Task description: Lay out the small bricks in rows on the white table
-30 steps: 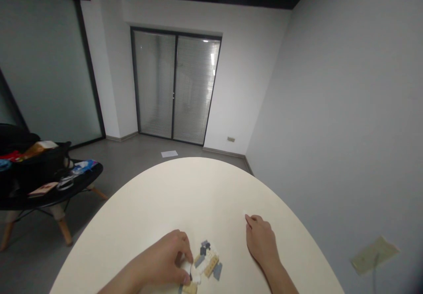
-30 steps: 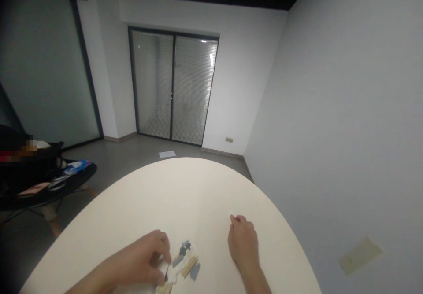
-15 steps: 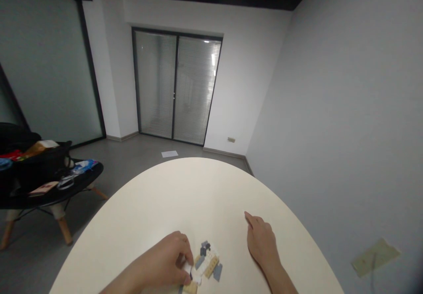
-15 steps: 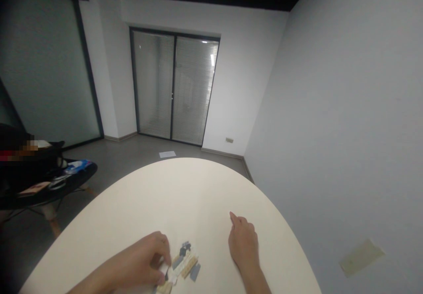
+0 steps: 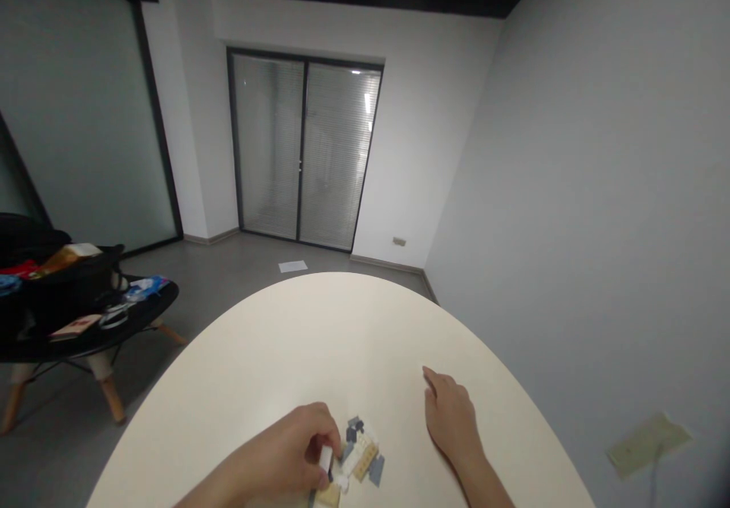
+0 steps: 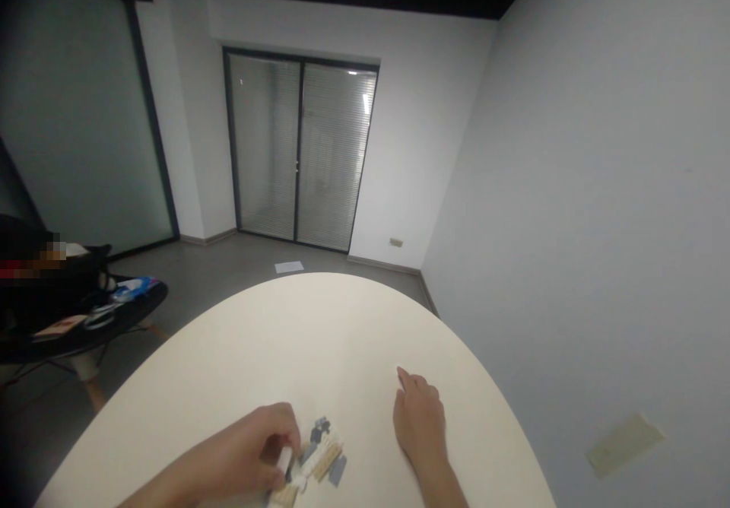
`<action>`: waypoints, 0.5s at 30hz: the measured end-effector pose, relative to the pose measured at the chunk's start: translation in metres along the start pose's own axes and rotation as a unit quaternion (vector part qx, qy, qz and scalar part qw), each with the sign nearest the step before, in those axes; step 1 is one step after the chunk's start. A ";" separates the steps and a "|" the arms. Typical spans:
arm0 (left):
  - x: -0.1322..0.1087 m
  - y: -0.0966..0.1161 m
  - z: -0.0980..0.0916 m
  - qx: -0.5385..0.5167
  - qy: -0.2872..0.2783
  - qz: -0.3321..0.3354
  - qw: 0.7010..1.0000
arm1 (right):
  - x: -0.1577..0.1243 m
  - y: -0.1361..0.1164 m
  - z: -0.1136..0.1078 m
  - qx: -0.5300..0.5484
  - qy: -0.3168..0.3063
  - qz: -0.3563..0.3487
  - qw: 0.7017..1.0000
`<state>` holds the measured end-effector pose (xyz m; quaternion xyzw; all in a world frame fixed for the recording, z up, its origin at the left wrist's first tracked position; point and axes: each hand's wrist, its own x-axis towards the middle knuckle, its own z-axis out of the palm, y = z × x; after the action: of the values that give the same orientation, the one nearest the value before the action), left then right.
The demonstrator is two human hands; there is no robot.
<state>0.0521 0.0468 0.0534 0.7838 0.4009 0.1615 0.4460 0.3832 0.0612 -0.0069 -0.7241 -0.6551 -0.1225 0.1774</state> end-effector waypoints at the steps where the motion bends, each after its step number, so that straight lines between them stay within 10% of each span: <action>1: 0.001 -0.001 0.000 -0.009 0.003 0.007 1.000 | -0.001 0.000 0.001 0.005 0.007 -0.001 1.000; 15: 0.032 -0.030 0.027 -0.326 0.122 0.007 0.937 | -0.019 -0.056 -0.035 0.239 0.140 -0.185 0.943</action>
<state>0.0736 0.0644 0.0102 0.5723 0.3721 0.3814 0.6234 0.3270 0.0344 0.0224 -0.5019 -0.7563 -0.0934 0.4091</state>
